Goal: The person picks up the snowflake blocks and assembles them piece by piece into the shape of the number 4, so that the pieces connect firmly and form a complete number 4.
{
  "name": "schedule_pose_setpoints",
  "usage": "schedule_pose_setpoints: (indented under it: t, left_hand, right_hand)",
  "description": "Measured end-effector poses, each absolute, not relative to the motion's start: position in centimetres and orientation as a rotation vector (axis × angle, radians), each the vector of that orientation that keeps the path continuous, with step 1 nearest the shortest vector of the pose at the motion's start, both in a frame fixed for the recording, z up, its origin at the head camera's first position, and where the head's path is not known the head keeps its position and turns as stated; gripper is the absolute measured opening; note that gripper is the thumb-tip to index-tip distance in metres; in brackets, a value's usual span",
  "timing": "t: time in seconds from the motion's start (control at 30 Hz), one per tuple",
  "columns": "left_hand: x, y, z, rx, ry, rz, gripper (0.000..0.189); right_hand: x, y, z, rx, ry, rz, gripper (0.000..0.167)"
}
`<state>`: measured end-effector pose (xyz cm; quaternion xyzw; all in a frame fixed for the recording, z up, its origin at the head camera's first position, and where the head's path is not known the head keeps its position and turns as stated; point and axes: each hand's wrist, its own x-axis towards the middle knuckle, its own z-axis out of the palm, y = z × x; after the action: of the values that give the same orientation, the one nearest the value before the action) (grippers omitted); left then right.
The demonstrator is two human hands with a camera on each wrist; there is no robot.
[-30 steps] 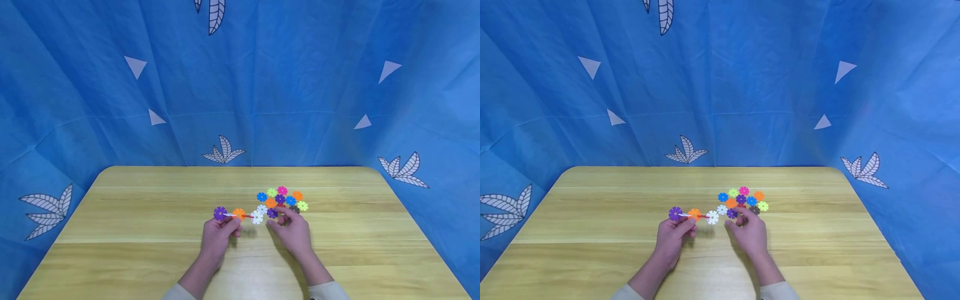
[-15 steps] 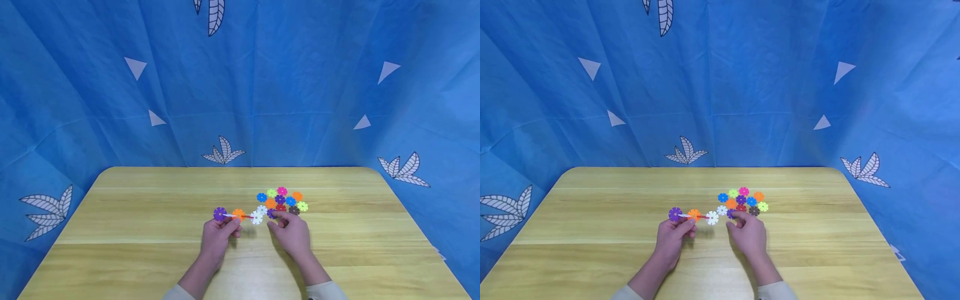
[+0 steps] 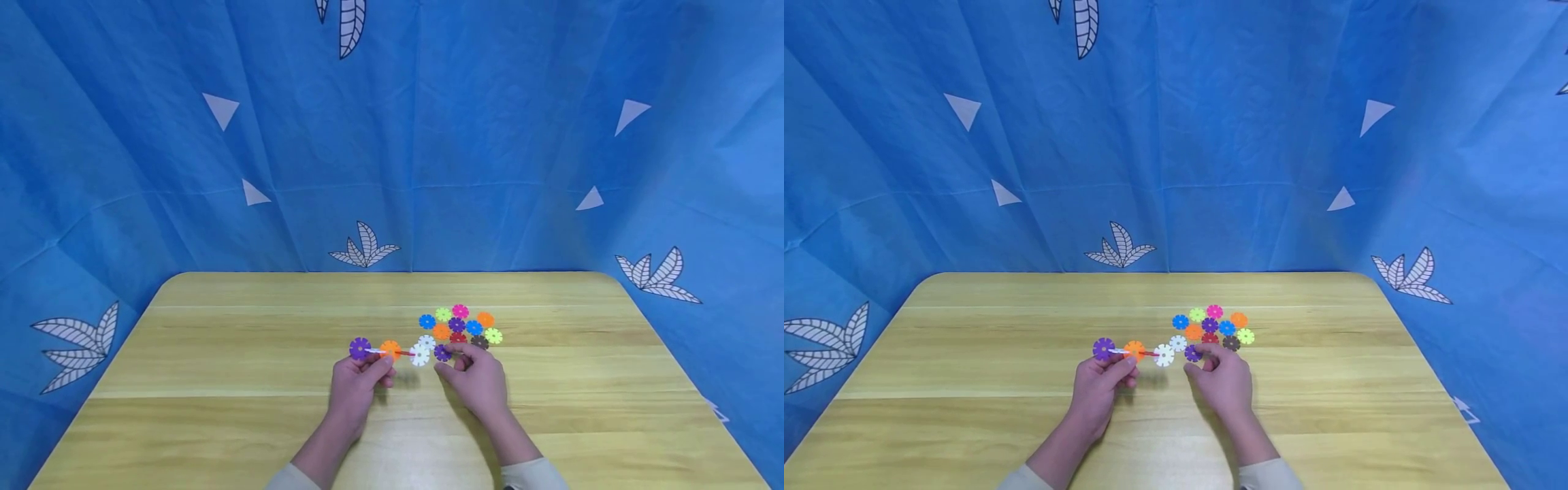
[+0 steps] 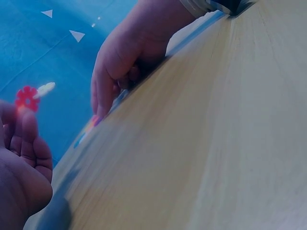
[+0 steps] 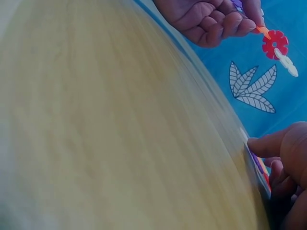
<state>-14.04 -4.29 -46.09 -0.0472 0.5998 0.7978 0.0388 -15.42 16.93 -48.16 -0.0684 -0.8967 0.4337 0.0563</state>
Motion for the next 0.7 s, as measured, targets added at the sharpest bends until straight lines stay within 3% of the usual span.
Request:
schedule_pose_setpoints:
  t: [0.17, 0.7]
  left_hand:
    - [-14.05, -4.28, -46.07, -0.148, 1.832, 2.453, 0.007]
    - [-14.14, -4.33, -46.52, -0.150, 1.838, 2.461, 0.005]
  right_hand:
    - [-15.51, 16.91, -47.99, -0.236, -2.720, 1.320, 0.038]
    - [-15.98, 16.67, -47.52, -0.333, -2.780, 1.343, 0.028]
